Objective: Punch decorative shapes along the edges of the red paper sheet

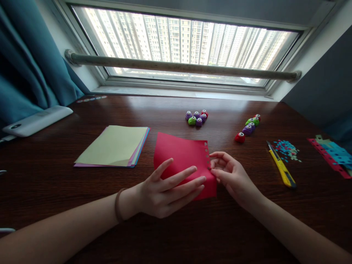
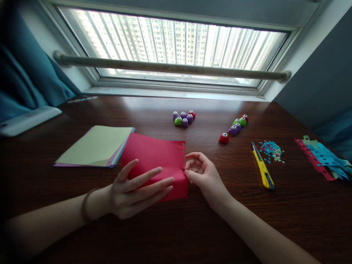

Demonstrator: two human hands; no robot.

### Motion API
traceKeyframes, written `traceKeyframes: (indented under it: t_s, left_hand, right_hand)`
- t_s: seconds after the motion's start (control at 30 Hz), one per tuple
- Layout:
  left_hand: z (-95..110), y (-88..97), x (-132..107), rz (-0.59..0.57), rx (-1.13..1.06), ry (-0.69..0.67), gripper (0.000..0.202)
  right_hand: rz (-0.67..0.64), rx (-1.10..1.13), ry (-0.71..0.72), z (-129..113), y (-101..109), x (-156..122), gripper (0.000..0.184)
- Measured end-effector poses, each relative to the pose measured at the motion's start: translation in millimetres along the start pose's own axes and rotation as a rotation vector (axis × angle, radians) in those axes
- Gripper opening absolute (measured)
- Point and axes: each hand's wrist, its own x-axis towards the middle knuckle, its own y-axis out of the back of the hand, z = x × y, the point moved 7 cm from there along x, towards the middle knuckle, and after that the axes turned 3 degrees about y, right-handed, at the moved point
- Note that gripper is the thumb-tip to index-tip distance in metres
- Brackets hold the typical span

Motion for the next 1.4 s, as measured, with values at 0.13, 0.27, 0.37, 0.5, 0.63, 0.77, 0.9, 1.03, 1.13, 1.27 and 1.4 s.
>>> traceKeyframes:
  t_s: [0.13, 0.27, 0.37, 0.5, 0.63, 0.77, 0.9, 1.03, 1.13, 1.27, 1.4]
  left_hand:
    - [-2.5, 0.4, 0.7, 0.005, 0.012, 0.026, 0.029]
    - [-5.4, 0.7, 1.1, 0.005, -0.002, 0.053, 0.031]
    - [-7.9, -0.8, 0.3, -0.009, -0.033, 0.086, 0.032]
    - [-8.9, -4.5, -0.9, -0.037, -0.114, 0.109, 0.033]
    - [-10.8, -6.5, -0.9, -0.044, -0.182, 0.137, 0.031]
    - [-12.5, -8.7, 0.6, -0.065, -0.203, 0.144, 0.033]
    - [-14.7, -10.2, 2.9, -0.059, -0.245, 0.172, 0.032]
    - [-24.9, -13.0, 5.4, -0.018, -0.561, 0.419, 0.040]
    - [-32.8, -26.1, -1.7, -0.009, -0.997, 0.814, 0.021]
    - [-21.0, -43.3, -10.7, -0.130, -1.359, 1.148, 0.012]
    - [-17.3, -41.6, -10.0, -0.120, -1.454, 1.224, 0.007]
  right_hand:
    - [0.013, 0.110, -0.114, 1.3, 1.0, -0.3, 0.039]
    - [-0.010, 0.204, -0.139, -0.6, -0.2, 0.1, 0.041]
    - [-0.066, 0.303, -0.167, 0.0, -7.3, -1.3, 0.041]
    - [-0.143, 0.374, -0.219, 1.1, -18.6, -6.2, 0.039]
    - [-0.146, 0.350, -0.226, 0.5, -21.5, -9.0, 0.044]
    - [-0.130, 0.345, -0.203, -1.4, -21.9, -9.3, 0.047]
    - [-0.092, 0.340, -0.164, -0.8, -19.7, -9.0, 0.041]
    - [-0.021, 0.251, -0.077, 1.9, -13.6, -11.0, 0.035]
    - [-0.019, 0.144, -0.053, 6.4, -15.2, -16.7, 0.032]
    - [-0.076, 0.018, -0.045, 12.0, -23.2, -24.5, 0.023]
    - [-0.106, -0.011, -0.035, 14.0, -28.0, -27.8, 0.019]
